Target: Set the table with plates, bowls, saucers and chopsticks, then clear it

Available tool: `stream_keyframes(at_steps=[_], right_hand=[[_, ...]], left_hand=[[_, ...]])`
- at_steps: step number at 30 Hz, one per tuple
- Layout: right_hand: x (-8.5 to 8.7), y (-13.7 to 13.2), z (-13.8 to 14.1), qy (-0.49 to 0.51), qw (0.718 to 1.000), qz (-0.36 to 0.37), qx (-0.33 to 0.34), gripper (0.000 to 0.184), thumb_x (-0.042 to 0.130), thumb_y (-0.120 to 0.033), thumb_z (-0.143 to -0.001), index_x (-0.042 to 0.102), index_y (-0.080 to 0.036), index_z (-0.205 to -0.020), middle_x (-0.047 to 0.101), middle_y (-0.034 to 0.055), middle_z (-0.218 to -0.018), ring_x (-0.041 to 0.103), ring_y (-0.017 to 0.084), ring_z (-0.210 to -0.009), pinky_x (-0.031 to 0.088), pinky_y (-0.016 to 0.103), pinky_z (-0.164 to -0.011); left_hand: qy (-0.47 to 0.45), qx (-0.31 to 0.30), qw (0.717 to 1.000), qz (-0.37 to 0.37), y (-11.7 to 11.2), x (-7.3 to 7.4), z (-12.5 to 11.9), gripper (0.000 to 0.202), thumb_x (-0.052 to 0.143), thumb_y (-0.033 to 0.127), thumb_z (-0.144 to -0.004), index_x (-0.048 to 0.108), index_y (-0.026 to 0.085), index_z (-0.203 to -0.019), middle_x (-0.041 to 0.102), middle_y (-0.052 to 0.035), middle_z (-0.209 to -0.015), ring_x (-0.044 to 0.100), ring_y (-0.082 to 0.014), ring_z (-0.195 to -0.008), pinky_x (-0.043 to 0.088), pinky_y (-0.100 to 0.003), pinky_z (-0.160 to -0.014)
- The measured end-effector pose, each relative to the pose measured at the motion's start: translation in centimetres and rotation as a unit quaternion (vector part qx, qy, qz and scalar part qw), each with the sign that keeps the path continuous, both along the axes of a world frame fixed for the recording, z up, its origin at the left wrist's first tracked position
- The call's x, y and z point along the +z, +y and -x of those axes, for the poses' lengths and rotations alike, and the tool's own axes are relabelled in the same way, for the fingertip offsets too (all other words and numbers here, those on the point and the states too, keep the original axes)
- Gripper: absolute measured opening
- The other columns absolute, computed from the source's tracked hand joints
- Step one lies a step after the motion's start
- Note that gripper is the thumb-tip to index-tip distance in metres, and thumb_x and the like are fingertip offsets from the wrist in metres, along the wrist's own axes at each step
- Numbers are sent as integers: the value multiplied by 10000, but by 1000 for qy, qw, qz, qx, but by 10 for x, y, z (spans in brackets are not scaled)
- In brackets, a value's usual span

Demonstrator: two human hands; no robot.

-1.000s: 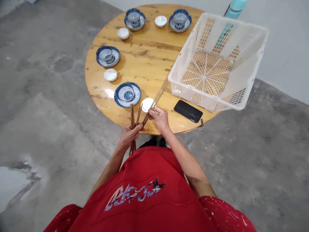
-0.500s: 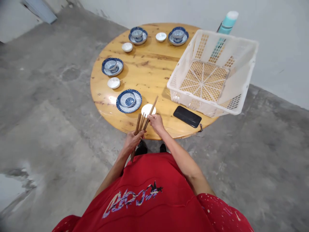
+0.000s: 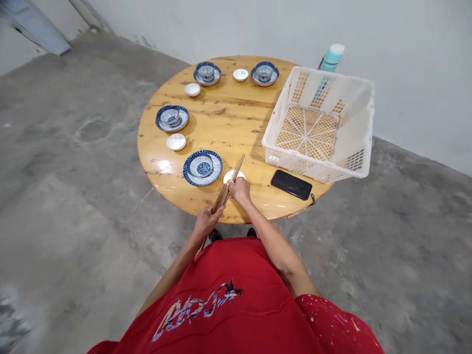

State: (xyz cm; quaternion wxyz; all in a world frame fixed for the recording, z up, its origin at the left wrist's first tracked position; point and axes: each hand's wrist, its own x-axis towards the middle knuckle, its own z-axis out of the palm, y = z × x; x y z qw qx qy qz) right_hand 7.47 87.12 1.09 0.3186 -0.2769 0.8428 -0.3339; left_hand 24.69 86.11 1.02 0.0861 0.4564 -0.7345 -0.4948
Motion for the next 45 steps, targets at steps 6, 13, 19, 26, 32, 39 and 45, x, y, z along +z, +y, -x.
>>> stream_keyframes(at_steps=[6,13,19,26,32,39,45], right_hand=[[-17,-16,-2,-41,998,7,-39,335,516,-249,-886,577,-183,-563,626,35,-525,586,156,-431,446,229,-465],[-20,-34,4,6,997,-51,-61,292,568,-240,-866,596,-165,-585,623,46,-529,614,158,-490,465,215,-514],[-24,-42,9,81,989,-119,-23,240,552,-185,-861,649,-160,-642,698,106,-650,724,249,-809,529,272,-734],[-33,-41,15,85,988,-128,6,243,533,-167,-869,651,-162,-657,673,93,-609,722,259,-811,543,310,-796],[-30,-40,15,101,985,-137,27,283,541,-177,-882,616,-181,-608,668,106,-614,716,271,-869,541,325,-848],[-23,-39,13,93,984,-151,31,298,507,-178,-889,636,-175,-620,691,106,-627,728,255,-837,530,284,-796],[-22,-37,13,77,985,-149,36,337,496,-230,-918,673,-152,-642,698,91,-615,725,213,-711,517,234,-719]], left_hand=[[42,-36,997,-54,-30,-14,-10,381,579,493,-815,677,155,-669,510,6,-550,443,-119,-525,297,-237,-523],[75,-66,989,-113,-56,-26,-3,358,592,464,-802,667,149,-649,580,-14,-586,482,-110,-525,322,-215,-496],[91,1,968,-232,-60,-25,0,310,649,441,-788,656,148,-688,554,9,-544,352,-68,-392,245,-221,-399],[99,46,943,-314,-57,-39,-1,271,690,391,-791,641,135,-717,640,-38,-624,355,-49,-362,225,-214,-367],[104,43,949,-293,-54,-48,1,229,698,341,-754,629,135,-682,540,11,-543,350,-47,-367,230,-204,-365],[89,42,959,-264,-49,-47,5,251,716,378,-712,604,153,-700,405,64,-462,331,-61,-382,246,-210,-394],[80,22,969,-233,-48,-62,9,250,697,383,-673,622,151,-725,417,66,-487,330,-63,-414,252,-206,-423]])
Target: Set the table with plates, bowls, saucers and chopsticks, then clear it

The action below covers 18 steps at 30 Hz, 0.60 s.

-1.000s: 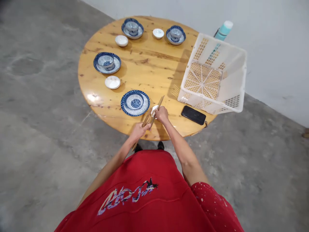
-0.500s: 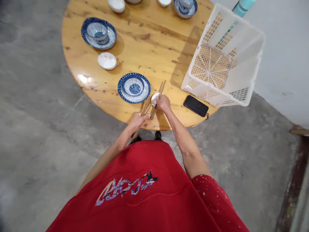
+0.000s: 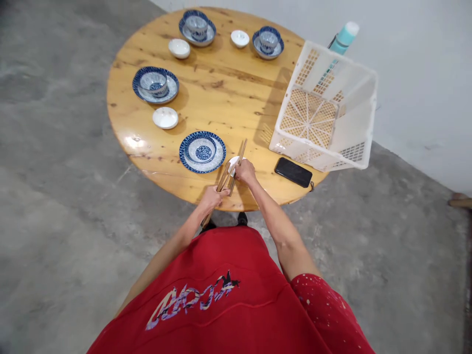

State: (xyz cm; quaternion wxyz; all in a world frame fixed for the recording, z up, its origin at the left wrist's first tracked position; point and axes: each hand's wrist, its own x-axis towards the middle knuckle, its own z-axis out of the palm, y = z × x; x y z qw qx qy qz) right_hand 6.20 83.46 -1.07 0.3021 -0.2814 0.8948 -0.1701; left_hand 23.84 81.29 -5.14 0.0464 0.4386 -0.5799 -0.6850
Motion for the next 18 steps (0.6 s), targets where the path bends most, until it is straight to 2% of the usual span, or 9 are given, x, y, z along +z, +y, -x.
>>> stream_keyframes(at_steps=[4,8,13,18], right_hand=[[-1,1,0,-4,1000,-9,0,337,493,-279,-939,721,-143,-730,725,83,-660,736,200,-754,515,212,-757],[-3,1,1,0,1000,-7,3,366,474,-292,-948,729,-136,-737,739,97,-695,744,208,-792,514,219,-777],[-5,0,2,-5,1000,-4,-2,378,467,-291,-953,725,-124,-732,733,101,-672,744,200,-758,515,207,-759],[-9,0,3,-52,997,20,-44,327,482,-257,-933,724,-113,-766,730,100,-663,729,188,-639,525,205,-678]], left_hand=[[-1,-8,1000,10,-1,-4,-1,240,671,380,-667,611,154,-722,440,62,-519,352,-62,-431,275,-196,-445],[-14,-13,1000,17,-3,0,-2,231,664,362,-661,630,148,-741,464,51,-545,360,-65,-442,292,-194,-446],[-8,-12,1000,23,-4,3,-4,215,664,340,-663,642,139,-737,502,32,-586,407,-74,-466,305,-190,-440],[-8,-7,1000,21,-5,2,-5,220,668,327,-675,672,132,-777,522,32,-601,422,-76,-478,327,-183,-432]])
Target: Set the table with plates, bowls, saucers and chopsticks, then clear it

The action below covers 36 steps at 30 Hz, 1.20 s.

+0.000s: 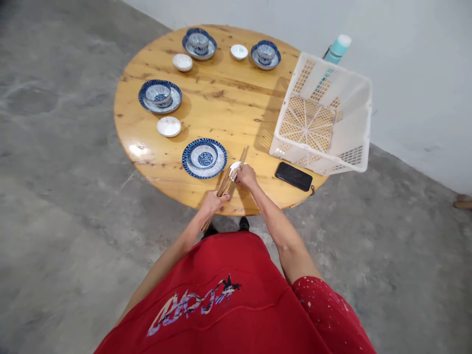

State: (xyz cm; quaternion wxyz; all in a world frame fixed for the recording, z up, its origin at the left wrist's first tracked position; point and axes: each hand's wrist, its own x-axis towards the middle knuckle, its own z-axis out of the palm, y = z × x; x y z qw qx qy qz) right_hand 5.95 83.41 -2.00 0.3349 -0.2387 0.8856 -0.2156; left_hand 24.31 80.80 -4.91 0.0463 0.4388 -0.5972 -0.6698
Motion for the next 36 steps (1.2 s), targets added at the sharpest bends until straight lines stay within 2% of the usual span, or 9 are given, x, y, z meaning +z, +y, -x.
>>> stream_keyframes(at_steps=[5,13,19,25,28,31,36], right_hand=[[-5,-1,2,-30,999,11,-24,349,448,-270,-950,732,-100,-840,744,127,-703,708,186,-556,523,209,-563],[-13,-2,8,-45,998,21,-47,419,404,-305,-992,731,-96,-834,734,121,-674,713,183,-560,531,202,-574],[-13,-2,10,-60,996,28,-64,409,400,-296,-986,724,-93,-842,720,117,-641,689,189,-510,527,213,-517],[-13,-3,13,-68,994,32,-78,383,416,-294,-995,716,-104,-852,714,101,-640,687,181,-516,529,210,-511],[-12,-4,13,-71,994,30,-81,401,408,-310,-1003,716,-104,-852,707,94,-626,676,178,-498,536,219,-515],[-13,-5,14,-72,994,30,-79,408,400,-309,-1002,721,-99,-862,714,101,-636,675,182,-494,544,232,-529],[-16,-5,15,-69,994,32,-74,417,398,-317,-992,738,-99,-888,746,126,-711,712,195,-573,554,235,-570]], left_hand=[[0,9,1000,-11,0,5,-1,184,690,284,-675,675,123,-762,539,27,-604,427,-71,-466,327,-177,-415],[-23,7,1000,-6,-3,14,-1,159,703,263,-696,700,119,-764,533,28,-567,426,-72,-461,326,-173,-422],[-28,2,1000,10,-5,7,0,158,702,283,-693,706,132,-741,549,27,-571,430,-80,-480,303,-179,-432],[-27,0,999,22,-8,-3,1,186,728,286,-672,724,120,-758,621,-4,-643,530,-112,-589,384,-187,-520],[-26,-3,1000,12,-7,-7,-1,219,727,311,-679,721,118,-783,623,-4,-659,515,-109,-571,377,-193,-508],[-18,0,1000,3,-7,-8,-2,229,722,319,-685,719,120,-799,628,-5,-676,513,-106,-567,383,-196,-514],[-31,-15,999,33,-11,-8,-2,218,732,320,-687,726,120,-772,650,-16,-688,553,-124,-617,383,-197,-540]])
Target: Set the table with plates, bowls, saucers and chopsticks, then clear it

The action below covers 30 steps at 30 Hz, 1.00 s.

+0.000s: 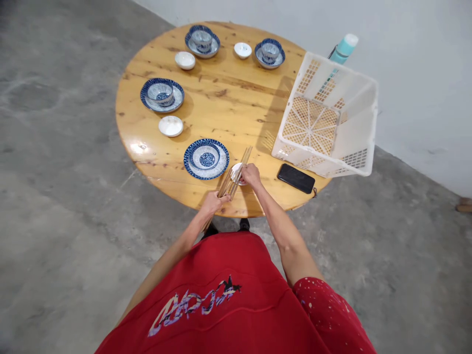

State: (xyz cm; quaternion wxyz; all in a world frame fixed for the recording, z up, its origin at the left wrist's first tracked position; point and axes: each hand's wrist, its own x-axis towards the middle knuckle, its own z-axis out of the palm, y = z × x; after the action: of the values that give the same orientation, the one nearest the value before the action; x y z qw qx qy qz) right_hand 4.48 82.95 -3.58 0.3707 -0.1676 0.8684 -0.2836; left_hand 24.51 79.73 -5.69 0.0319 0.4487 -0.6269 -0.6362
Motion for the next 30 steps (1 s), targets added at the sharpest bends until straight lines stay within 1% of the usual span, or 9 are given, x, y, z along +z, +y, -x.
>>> stream_keyframes(at_steps=[5,7,10,13,18,21,26,30], right_hand=[[0,1,0,13,1000,-5,0,471,391,-383,-991,747,-100,-866,746,123,-704,717,190,-596,548,223,-612],[2,1,-1,33,999,-6,13,491,398,-423,-985,745,-109,-836,741,118,-690,715,187,-601,549,225,-645],[5,1,-2,78,996,-17,47,434,462,-418,-955,733,-128,-777,734,104,-670,723,192,-656,547,233,-708],[8,0,-3,104,992,-27,63,361,501,-355,-928,711,-140,-726,722,90,-644,728,196,-710,537,233,-744],[11,-2,-3,104,991,-33,74,350,479,-299,-923,683,-155,-677,722,93,-650,728,193,-741,528,229,-772],[12,-3,-3,116,990,-32,73,337,492,-292,-915,669,-165,-658,730,99,-674,733,206,-802,526,234,-789],[12,-3,-3,111,991,-35,69,344,482,-309,-920,669,-170,-667,718,87,-641,728,202,-776,523,227,-768],[13,-4,-3,113,990,-44,76,351,474,-308,-922,680,-166,-676,722,85,-647,725,191,-772,518,214,-776]], left_hand=[[-1,-6,1000,21,-3,-6,2,213,753,317,-674,723,125,-760,655,-13,-671,584,-137,-635,385,-195,-551],[5,-10,1000,15,-3,-7,3,202,755,306,-670,716,130,-761,641,-5,-651,591,-138,-628,399,-194,-558],[6,-5,1000,-4,-2,-7,5,178,755,278,-658,695,138,-749,618,1,-623,588,-136,-594,418,-198,-550],[11,1,1000,-16,-1,-5,6,163,749,254,-653,684,143,-753,613,1,-620,582,-131,-579,432,-198,-543],[8,3,1000,-29,-1,0,7,173,749,255,-641,681,148,-759,611,8,-617,564,-119,-560,426,-186,-523],[4,0,1000,-27,-1,3,7,169,740,260,-648,682,150,-763,605,11,-612,558,-115,-552,411,-181,-508],[-3,-5,1000,-14,-3,11,7,142,736,245,-659,678,141,-736,603,6,-614,544,-111,-536,385,-181,-487],[-4,-4,1000,-17,-4,16,8,125,724,233,-665,684,135,-731,621,-2,-636,551,-119,-561,392,-190,-511]])
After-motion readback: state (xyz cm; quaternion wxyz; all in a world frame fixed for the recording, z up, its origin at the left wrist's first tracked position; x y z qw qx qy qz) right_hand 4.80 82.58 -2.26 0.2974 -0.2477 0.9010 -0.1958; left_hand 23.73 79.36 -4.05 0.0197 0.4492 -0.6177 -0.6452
